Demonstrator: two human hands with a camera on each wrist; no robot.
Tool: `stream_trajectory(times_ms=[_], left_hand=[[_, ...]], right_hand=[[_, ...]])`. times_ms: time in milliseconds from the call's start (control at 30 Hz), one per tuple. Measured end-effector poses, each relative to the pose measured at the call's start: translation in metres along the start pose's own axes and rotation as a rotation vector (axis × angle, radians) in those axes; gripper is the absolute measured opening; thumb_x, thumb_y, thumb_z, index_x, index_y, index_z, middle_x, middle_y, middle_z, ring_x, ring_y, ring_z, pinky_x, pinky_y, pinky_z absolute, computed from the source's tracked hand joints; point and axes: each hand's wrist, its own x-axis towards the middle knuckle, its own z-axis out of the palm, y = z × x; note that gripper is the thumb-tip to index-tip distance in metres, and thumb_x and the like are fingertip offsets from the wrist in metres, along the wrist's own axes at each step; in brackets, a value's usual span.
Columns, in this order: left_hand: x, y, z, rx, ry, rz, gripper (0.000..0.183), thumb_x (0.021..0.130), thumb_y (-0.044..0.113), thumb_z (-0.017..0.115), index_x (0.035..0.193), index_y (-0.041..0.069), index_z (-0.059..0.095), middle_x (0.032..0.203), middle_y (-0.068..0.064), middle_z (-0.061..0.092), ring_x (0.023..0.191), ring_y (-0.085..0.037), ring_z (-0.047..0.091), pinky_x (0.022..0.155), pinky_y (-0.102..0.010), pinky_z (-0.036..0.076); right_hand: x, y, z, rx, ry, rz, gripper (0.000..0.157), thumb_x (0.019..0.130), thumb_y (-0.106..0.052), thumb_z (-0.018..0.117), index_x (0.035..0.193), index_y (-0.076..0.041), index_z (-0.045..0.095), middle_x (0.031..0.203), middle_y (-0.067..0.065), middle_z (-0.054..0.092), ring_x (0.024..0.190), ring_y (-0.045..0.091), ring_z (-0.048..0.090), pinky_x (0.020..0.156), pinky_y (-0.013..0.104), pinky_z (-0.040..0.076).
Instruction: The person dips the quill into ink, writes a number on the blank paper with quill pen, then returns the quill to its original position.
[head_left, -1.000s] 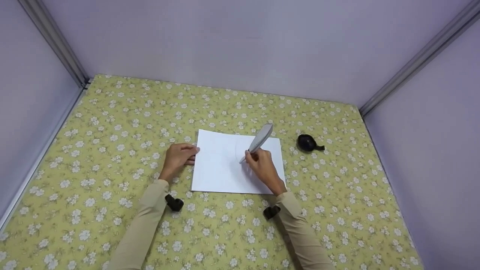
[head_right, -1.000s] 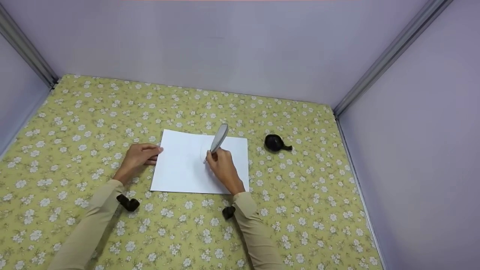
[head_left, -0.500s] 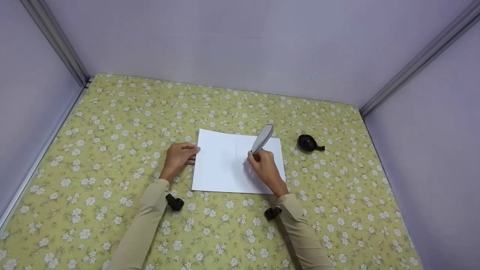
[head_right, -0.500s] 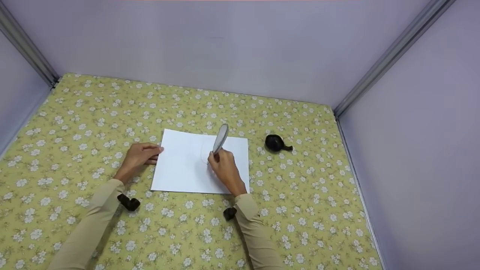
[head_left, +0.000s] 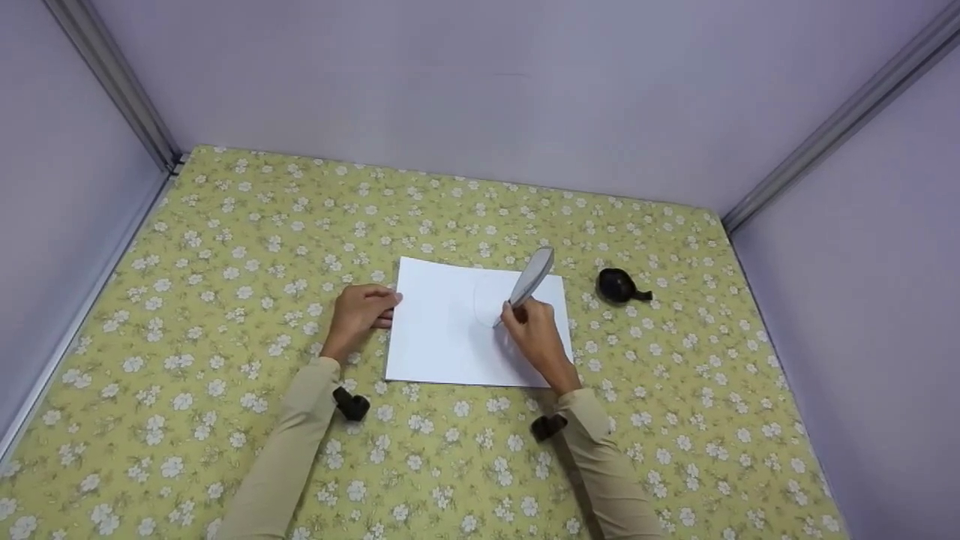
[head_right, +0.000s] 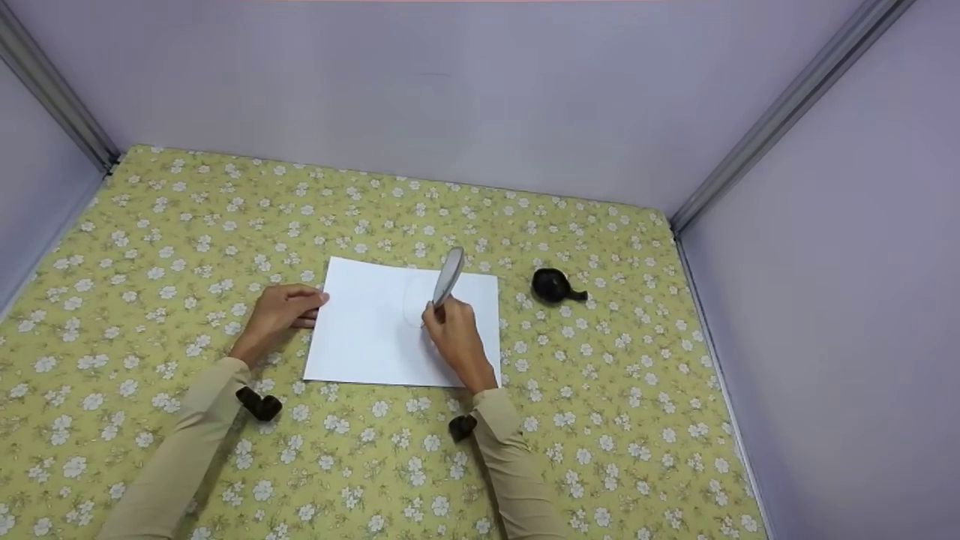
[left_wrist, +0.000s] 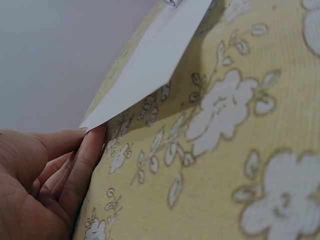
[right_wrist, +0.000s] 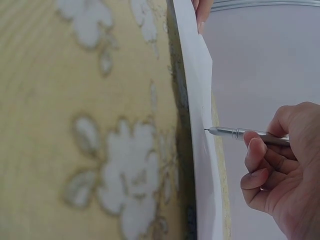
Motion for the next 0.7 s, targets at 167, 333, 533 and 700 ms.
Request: stream_trajectory(times_ms=[167,333,533,700], left_hand=[[-0.0026,0.0047,-0.0006,-0.011,-0.008,-0.022,0.029,0.101,0.014,0.072,0.122,-0.007,0.073,0.090,-0.013,0.075,0.072,-0.013,0.073,0.070,-0.027,0.066],[-0.0027,0.0026,-0.0002,-0.006,0.000,-0.010,0.025,0.102,0.013,0.071,0.119,-0.005,0.075,0.087,-0.011,0.074,0.072,-0.013,0.073,0.068,-0.027,0.066],[-0.0017,-0.0012,-0.0002,-0.009,0.002,0.004,0.025,0.102,0.013,0.071,0.119,-0.005,0.074,0.088,-0.010,0.074,0.071,-0.012,0.073,0.068,-0.027,0.066],[-0.0008,-0.0009,0.0005,-0.024,0.002,0.009,0.024,0.102,0.013,0.071,0.118,-0.004,0.075,0.088,-0.011,0.074,0.071,-0.012,0.072,0.067,-0.026,0.065]], right_hand=[[-0.0001,0.0001,-0.0008,-0.005,0.008,-0.007,0.017,0.100,-0.008,0.062,0.088,0.003,0.067,0.067,0.008,0.062,0.059,0.012,0.050,0.053,0.023,0.038],[0.0007,-0.0002,-0.0015,-0.009,0.007,0.003,0.016,0.100,-0.007,0.062,0.089,0.003,0.067,0.068,0.008,0.062,0.059,0.013,0.049,0.052,0.024,0.038],[0.0024,-0.0003,-0.0035,-0.010,-0.006,0.029,0.015,0.101,-0.007,0.062,0.090,0.002,0.066,0.066,0.006,0.059,0.058,0.013,0.048,0.052,0.024,0.036],[0.0033,-0.0019,-0.0049,-0.005,-0.010,0.045,0.014,0.101,-0.007,0.062,0.091,0.003,0.065,0.066,0.005,0.056,0.058,0.014,0.047,0.052,0.024,0.035]])
